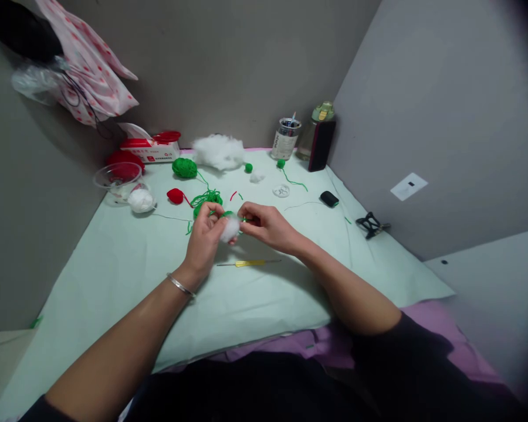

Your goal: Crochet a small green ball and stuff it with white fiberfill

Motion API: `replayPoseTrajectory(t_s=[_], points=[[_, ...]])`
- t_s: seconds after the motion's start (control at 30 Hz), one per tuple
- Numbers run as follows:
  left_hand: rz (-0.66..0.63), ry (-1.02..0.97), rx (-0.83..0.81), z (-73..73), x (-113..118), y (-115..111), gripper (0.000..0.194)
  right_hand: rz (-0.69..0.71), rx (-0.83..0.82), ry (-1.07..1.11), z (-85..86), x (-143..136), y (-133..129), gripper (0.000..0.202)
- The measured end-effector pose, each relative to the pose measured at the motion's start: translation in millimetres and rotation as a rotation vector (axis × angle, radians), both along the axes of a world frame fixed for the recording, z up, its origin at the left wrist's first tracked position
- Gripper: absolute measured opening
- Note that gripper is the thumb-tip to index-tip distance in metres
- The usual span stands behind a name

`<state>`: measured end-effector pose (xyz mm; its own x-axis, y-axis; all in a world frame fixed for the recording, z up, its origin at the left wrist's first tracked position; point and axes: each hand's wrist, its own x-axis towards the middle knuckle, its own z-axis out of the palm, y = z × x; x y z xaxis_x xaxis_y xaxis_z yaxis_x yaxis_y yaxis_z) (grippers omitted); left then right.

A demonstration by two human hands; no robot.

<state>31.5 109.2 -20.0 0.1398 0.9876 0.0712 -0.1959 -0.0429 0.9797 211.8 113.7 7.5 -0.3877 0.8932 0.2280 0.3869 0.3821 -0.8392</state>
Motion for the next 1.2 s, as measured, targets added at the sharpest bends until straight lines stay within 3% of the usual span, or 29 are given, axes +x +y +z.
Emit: replayPoseTrajectory(t_s=[0.13,0.5,0.7,0.8,0.97,1.2], points=[[-0.022,0.012,-0.021,-2.7,-2,3,0.024,0.063,-0.068,0.012,-2.9,-2,0,0.016],[-0.127,0.067,0.001,0.8,-5,-1,0.028,-0.117,-0.102,0.091,-9.5,-2,9,0.022],[-0.175,0.065,0.007,-2.4,-8,5,0.039,-0.057,-0.139,0.096,-6.0,-1,6,0.028],[-0.121,0.076,0.021,-7.9,-7,9,0.038,-0.012,-0.171,0.083,-1.8,-5,1,0.031],[0.052,0.091,0.074,-11.5,2,13,0.030,-0.076,-0.103,0.066,1.4,-18,-9,0.030],[0.055,0.081,0.053,-7.0,5,3,0.027,-0.101,-0.298,0.278,-7.3,-21,-2,0.048]])
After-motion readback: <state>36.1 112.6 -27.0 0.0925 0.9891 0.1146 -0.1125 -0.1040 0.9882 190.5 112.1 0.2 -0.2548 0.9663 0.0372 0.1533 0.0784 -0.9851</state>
